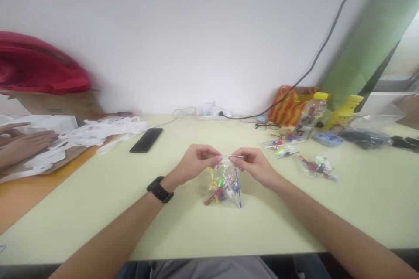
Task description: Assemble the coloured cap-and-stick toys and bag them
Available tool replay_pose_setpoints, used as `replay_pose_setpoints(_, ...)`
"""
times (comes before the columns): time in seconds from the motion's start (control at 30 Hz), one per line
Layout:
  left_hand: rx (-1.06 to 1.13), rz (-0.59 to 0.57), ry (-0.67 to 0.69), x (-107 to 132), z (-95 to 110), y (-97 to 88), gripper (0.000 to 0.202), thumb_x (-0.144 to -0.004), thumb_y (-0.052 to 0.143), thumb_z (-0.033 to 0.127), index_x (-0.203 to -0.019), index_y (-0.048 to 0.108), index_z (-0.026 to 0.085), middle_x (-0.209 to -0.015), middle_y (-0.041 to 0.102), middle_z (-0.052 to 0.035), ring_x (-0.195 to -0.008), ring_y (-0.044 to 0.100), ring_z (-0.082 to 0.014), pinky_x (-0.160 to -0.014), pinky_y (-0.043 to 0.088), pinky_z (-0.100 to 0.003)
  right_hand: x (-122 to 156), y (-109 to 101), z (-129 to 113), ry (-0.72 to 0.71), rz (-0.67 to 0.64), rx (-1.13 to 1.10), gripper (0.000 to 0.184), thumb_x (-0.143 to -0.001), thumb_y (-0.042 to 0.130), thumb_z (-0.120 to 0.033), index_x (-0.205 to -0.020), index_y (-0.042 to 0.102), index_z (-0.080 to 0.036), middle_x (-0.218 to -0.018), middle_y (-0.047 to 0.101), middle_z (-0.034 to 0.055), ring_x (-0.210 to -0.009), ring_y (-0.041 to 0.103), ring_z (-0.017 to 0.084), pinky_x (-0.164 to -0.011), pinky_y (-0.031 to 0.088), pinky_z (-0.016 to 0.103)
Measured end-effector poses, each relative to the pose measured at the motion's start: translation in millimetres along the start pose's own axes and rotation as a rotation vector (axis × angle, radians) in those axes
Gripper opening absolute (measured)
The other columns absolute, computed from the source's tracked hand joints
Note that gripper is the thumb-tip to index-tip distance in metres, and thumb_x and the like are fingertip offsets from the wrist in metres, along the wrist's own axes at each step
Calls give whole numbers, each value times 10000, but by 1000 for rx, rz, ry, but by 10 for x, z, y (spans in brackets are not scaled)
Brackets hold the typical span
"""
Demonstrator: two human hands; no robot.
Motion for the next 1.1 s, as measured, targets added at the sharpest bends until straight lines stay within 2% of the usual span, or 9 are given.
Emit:
replay_pose_setpoints(0.23,22,1,-37,2,-57,-19,260,-839,836,363,-968,794,142,-897,796,-92,-833,742,-196,-775,589,-282,6,4,-21,9,7,9,368,-837,783,-548,-834,750,-182,-683,599,-3,-620,464,133,-584,387,283)
replay_pose_setpoints(0.47,14,-16,-15,-6,-55,-22,227,-860,815,335,-966,801,135,-902,797,-96,-803,732,-181,-753,585,-271,8,-40,40,20,27,-61,298,-802,830,-442,-967,807,-194,-719,640,2,-622,483,129,-593,398,289)
replay_pose_setpoints(0.67,47,20,-13,-15,-90,-57,168,-846,818,278,-943,795,142,-858,790,-84,-788,736,-189,-761,590,-289,6,-80,99,36,69,-133,205,-784,832,-344,-933,843,-204,-694,639,8,-612,491,127,-595,403,299)
replay_pose_setpoints(0.87,108,44,-11,-22,-103,-69,155,-865,782,269,-937,831,141,-832,787,-96,-800,722,-198,-779,576,-301,-4,-72,101,8,42,-264,140,-784,795,-250,-904,861,-222,-736,640,17,-647,503,133,-616,403,306)
replay_pose_setpoints(0.97,123,59,-32,-21,-149,-87,147,-867,757,238,-943,845,146,-848,793,-103,-820,721,-201,-795,569,-298,-5,-71,112,13,40,-301,134,-787,778,-241,-889,862,-217,-732,640,24,-652,504,137,-615,399,308)
replay_pose_setpoints(1.1,157,23,-35,-12,-167,-56,156,-876,758,256,-950,843,148,-871,794,-106,-835,717,-200,-807,566,-298,-2,-91,125,14,65,-298,127,-793,768,-251,-870,860,-206,-709,646,31,-640,501,140,-610,397,313)
Point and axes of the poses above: each hand's wrist, its own x-axis away from the middle knuckle, its own y-axis out of the palm, z = x × y, the point moved 8 cm from there along -x, towards the middle knuckle
